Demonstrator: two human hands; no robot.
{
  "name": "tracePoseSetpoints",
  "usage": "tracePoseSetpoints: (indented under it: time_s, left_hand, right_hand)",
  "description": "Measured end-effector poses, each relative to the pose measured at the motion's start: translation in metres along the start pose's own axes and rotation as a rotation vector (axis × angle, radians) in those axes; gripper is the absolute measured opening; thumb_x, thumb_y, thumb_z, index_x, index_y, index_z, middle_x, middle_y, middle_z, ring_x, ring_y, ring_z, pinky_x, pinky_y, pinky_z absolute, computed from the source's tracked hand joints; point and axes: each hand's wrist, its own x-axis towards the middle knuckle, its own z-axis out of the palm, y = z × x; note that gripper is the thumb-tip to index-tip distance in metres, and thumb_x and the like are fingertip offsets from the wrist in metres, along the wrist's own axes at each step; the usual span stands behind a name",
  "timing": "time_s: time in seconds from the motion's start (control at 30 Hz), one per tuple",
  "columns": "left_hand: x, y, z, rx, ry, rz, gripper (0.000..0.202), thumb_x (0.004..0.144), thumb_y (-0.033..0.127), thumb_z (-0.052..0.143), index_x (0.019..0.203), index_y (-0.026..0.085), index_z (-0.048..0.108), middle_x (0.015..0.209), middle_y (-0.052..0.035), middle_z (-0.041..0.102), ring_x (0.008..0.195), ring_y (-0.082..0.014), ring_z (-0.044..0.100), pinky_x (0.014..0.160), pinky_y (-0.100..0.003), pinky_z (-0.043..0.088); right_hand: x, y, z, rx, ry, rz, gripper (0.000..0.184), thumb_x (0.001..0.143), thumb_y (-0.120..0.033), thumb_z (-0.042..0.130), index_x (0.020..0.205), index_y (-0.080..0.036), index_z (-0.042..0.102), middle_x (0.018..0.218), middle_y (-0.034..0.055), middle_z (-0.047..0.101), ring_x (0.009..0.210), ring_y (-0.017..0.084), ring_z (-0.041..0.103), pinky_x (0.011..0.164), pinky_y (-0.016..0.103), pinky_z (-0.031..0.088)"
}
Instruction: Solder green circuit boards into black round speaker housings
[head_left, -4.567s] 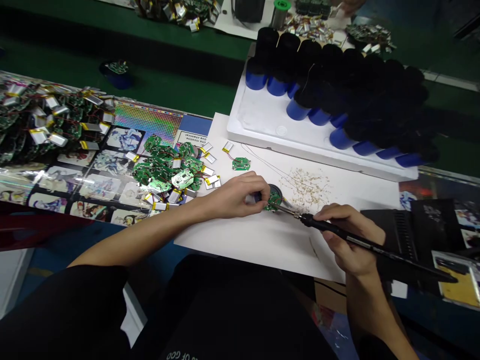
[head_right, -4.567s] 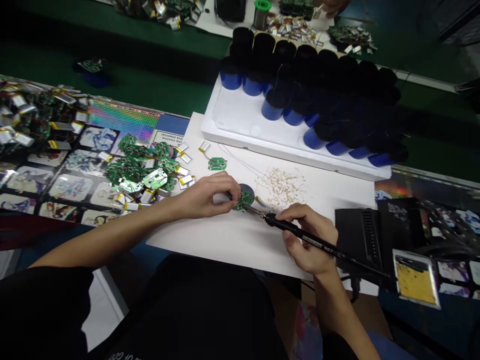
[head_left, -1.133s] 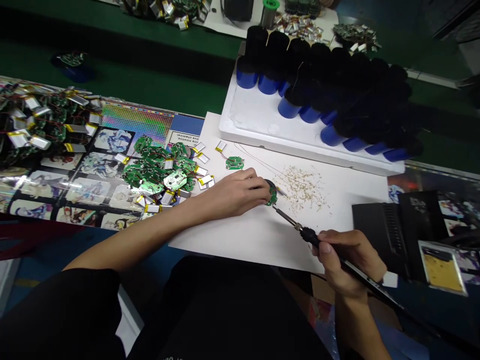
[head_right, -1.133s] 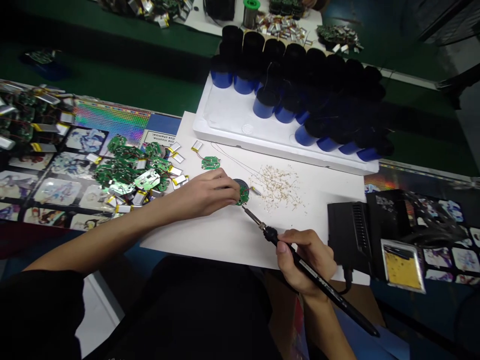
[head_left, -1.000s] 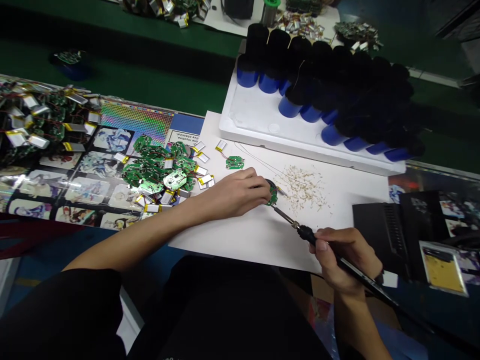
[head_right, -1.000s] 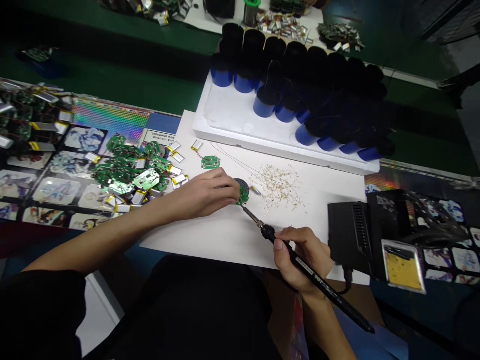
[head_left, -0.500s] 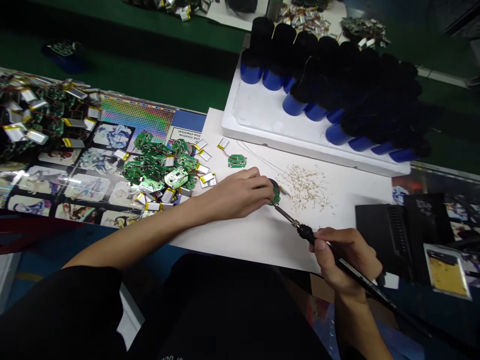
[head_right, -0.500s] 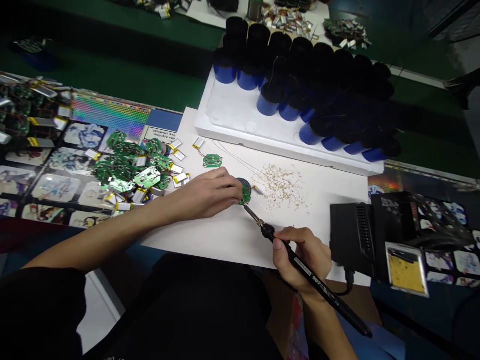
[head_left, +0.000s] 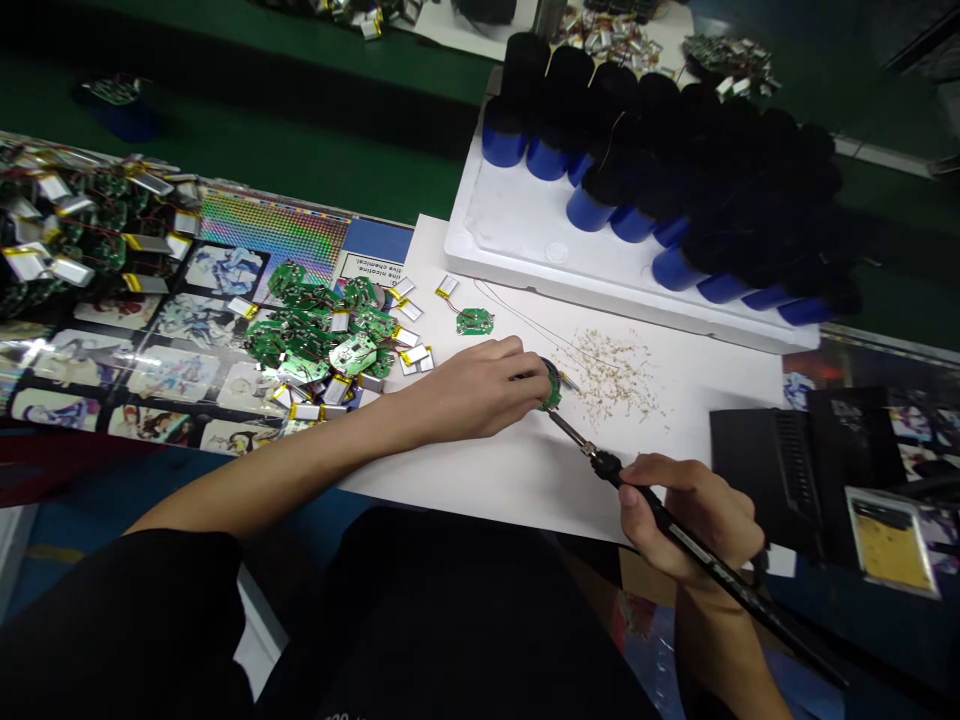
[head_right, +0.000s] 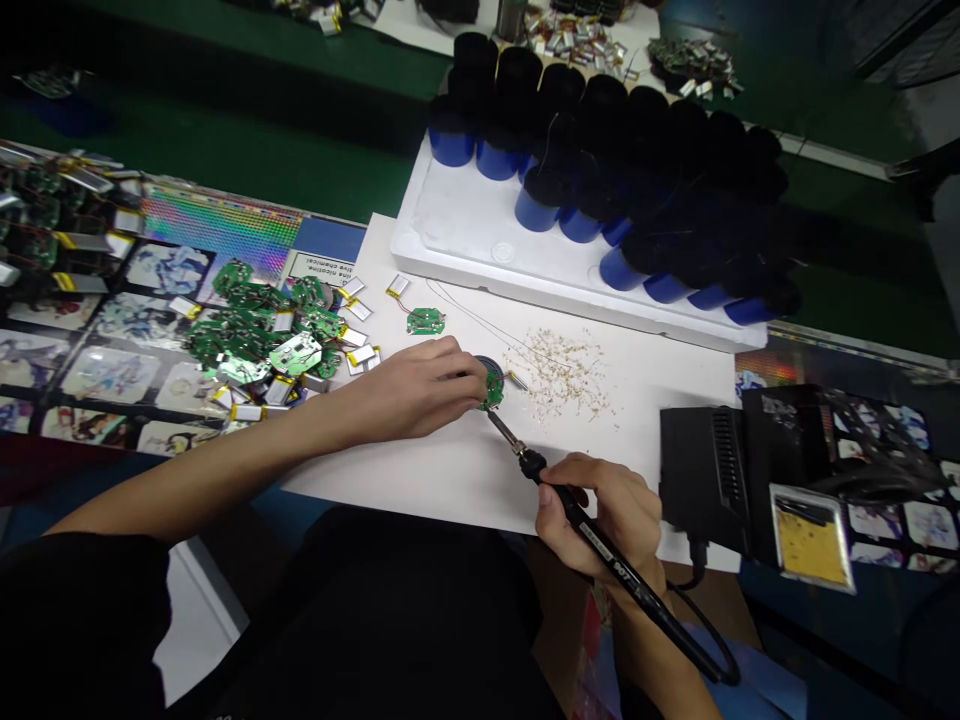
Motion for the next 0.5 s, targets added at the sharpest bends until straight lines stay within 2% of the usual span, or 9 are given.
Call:
tracePoseSetpoints:
  time_s: [0.23,0.33,0.43,0.5]
  left_hand:
    - [0.001,0.000,-0.001,-0.003,-0.012,-0.011,0.023,0.112,0.022,0.050,0.106,0.017,0.071,0.115,-0.0086,0.075,0.094,-0.0213,0.059,0.088,-0.035,0.049]
    - [0.001,0.000,-0.001,-0.006,-0.022,-0.008,0.025,0.112,0.022,0.047,0.106,0.017,0.071,0.115,-0.0087,0.075,0.095,-0.0215,0.059,0.089,-0.035,0.050]
    - [0.000,-0.001,-0.002,-0.007,-0.026,-0.006,0.025,0.112,0.021,0.047,0.106,0.017,0.071,0.115,-0.0088,0.075,0.095,-0.0217,0.059,0.090,-0.035,0.050]
    - [0.000,-0.002,-0.002,-0.012,-0.034,-0.009,0.024,0.111,0.020,0.048,0.106,0.017,0.071,0.116,-0.0090,0.075,0.095,-0.0216,0.059,0.090,-0.035,0.050]
  right_hand:
    - [-0.001,0.002,-0.002,0.008,-0.009,0.026,0.015,0.085,-0.016,0.077,0.097,-0.025,0.075,0.076,0.0004,0.079,0.058,0.019,0.075,0.051,0.028,0.061]
    - [-0.003,0.000,-0.004,0.018,0.058,0.054,0.015,0.085,-0.016,0.077,0.097,-0.025,0.076,0.076,0.0004,0.079,0.056,0.019,0.074,0.051,0.029,0.061]
    - [-0.007,-0.002,-0.009,0.043,0.135,0.145,0.009,0.086,-0.018,0.078,0.093,-0.024,0.076,0.075,0.0005,0.077,0.060,0.019,0.075,0.052,0.029,0.062]
    - [-0.010,-0.002,-0.011,0.078,0.193,0.207,0.005,0.087,-0.021,0.079,0.090,-0.024,0.075,0.072,0.0001,0.075,0.059,0.019,0.075,0.048,0.028,0.060]
